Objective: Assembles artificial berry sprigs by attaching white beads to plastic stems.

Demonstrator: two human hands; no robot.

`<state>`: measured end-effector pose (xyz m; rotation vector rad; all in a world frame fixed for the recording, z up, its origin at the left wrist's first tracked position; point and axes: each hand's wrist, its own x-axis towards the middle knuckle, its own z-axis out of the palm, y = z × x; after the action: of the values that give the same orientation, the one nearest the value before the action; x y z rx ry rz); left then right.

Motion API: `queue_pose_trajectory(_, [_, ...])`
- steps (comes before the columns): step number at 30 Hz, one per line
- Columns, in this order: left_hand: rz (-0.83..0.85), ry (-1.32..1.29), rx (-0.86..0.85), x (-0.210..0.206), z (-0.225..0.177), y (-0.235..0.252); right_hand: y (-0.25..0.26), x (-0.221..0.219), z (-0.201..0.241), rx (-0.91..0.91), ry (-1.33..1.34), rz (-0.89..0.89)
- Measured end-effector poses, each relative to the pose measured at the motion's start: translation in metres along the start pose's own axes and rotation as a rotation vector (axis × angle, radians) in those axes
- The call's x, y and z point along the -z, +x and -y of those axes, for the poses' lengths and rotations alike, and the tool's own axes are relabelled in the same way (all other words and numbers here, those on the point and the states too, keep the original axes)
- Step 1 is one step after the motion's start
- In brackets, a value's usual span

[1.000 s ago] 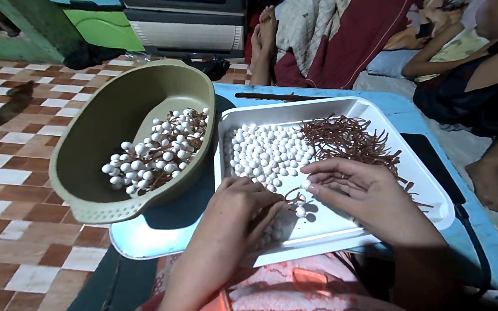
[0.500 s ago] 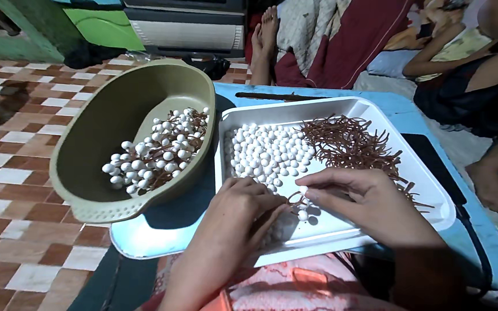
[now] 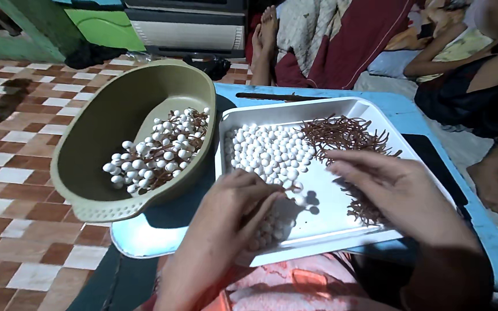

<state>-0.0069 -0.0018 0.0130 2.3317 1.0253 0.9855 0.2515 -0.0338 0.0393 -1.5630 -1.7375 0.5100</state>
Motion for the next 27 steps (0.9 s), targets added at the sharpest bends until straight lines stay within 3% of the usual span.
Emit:
queue_pose_trajectory(3, [-0.112,0.025,0.047,0.025,0.009,0.001,0.002,0.011,-0.01,-0.059,-0.241,-0.169])
queue_pose_trajectory(5, [-0.255,0.085,0.07,0.041,0.019,-0.002,0.004,0.016,-0.014,-0.041,-0.34,-0.162])
queue_pose_trajectory(10, [-0.494,0.268,0.313,0.071,0.058,-0.025,0.019,0.013,-0.015,0.076,-0.449,-0.044])
queue_pose_trajectory(15, [-0.438,0.421,0.526,0.08,0.076,-0.04,0.033,0.0,-0.023,-0.033,-0.558,0.231])
queue_pose_trajectory(21, [-0.506,0.436,0.467,0.07,0.058,-0.028,0.029,0.0,-0.017,-0.074,-0.577,0.214])
queue_pose_trajectory(27, [-0.453,0.29,0.236,0.04,0.013,-0.005,0.015,0.017,-0.017,0.048,-0.351,-0.051])
